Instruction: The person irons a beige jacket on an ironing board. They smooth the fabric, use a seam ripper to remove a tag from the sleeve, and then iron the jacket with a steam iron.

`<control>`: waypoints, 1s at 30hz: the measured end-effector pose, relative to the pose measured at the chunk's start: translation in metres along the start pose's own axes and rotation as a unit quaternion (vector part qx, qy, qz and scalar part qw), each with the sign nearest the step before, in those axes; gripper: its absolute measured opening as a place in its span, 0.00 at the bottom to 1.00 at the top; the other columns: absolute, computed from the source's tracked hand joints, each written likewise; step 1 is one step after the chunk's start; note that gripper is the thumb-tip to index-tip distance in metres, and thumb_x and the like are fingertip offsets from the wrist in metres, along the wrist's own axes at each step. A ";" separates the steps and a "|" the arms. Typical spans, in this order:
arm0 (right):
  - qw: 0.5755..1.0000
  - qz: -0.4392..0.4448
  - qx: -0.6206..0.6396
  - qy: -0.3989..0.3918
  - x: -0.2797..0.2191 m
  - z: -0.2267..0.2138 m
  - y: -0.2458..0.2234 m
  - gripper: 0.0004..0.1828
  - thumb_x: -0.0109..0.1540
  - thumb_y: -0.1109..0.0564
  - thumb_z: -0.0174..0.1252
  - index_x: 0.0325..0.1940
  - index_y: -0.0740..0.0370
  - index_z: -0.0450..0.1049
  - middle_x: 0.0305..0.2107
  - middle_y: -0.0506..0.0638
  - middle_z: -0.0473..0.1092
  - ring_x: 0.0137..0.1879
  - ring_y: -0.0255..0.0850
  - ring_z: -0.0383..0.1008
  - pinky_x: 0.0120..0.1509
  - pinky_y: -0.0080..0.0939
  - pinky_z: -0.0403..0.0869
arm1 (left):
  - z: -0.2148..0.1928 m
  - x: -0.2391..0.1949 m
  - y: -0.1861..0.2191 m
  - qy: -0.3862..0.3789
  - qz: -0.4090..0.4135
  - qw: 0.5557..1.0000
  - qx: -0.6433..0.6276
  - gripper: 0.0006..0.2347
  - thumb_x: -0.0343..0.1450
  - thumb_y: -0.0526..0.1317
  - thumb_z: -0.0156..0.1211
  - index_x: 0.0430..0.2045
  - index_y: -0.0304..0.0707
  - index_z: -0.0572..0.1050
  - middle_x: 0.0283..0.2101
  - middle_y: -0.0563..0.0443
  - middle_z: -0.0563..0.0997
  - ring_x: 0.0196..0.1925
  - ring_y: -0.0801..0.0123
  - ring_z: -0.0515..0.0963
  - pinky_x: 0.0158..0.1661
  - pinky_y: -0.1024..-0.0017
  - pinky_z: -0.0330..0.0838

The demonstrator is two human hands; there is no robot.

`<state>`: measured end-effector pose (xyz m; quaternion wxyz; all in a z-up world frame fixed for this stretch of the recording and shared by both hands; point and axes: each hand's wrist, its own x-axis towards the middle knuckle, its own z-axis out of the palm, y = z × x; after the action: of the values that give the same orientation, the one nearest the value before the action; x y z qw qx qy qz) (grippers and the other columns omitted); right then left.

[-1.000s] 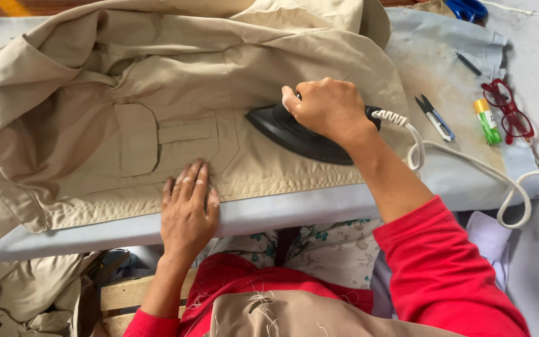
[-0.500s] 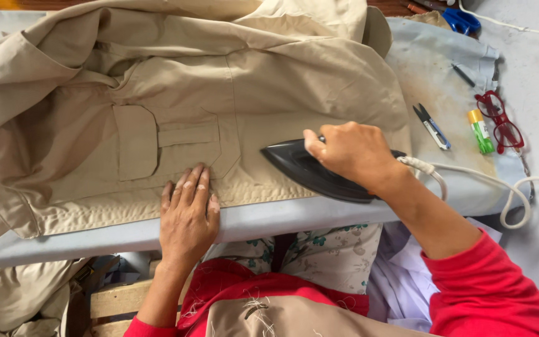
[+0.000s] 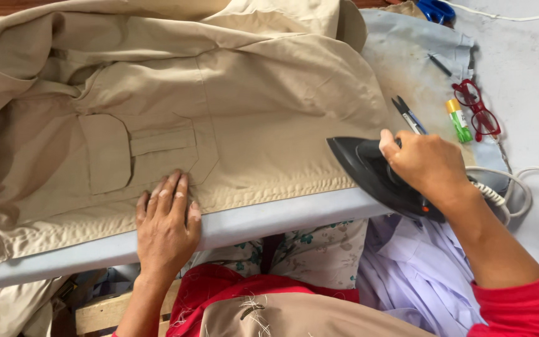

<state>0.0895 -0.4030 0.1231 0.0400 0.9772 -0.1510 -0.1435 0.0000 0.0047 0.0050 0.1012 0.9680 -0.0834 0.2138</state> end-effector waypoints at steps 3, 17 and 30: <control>1.000 0.008 -0.020 -0.002 -0.002 0.008 0.016 0.33 0.70 0.34 0.34 0.39 0.55 0.79 0.36 0.67 0.79 0.49 0.68 0.78 0.52 0.61 0.72 | 0.001 -0.002 0.000 -0.006 -0.002 1.000 -0.001 0.21 0.71 0.41 0.52 0.60 0.39 0.75 0.65 0.50 0.77 0.65 0.60 0.76 0.67 0.55 0.60; 0.993 0.111 0.041 0.006 -0.016 0.011 0.070 0.39 0.71 0.34 0.30 0.47 0.64 0.80 0.48 0.72 0.76 0.58 0.74 0.71 0.60 0.66 0.67 | 0.003 -0.003 -0.001 0.008 -0.005 1.000 0.007 0.21 0.72 0.41 0.52 0.61 0.41 0.76 0.65 0.52 0.76 0.65 0.63 0.75 0.68 0.56 0.60; 0.977 0.185 0.110 -0.014 0.002 -0.015 0.059 0.39 0.68 0.37 0.29 0.36 0.68 0.79 0.39 0.65 0.77 0.51 0.64 0.72 0.56 0.58 0.67 | 0.010 -0.005 -0.002 0.010 -0.019 1.000 -0.007 0.21 0.72 0.43 0.50 0.60 0.44 0.75 0.66 0.54 0.76 0.66 0.65 0.74 0.67 0.55 0.61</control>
<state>0.0788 -0.4595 0.1441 -0.0439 0.9289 -0.3441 -0.1295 -0.0002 0.0052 -0.0070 0.1132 0.9666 -0.0656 0.2206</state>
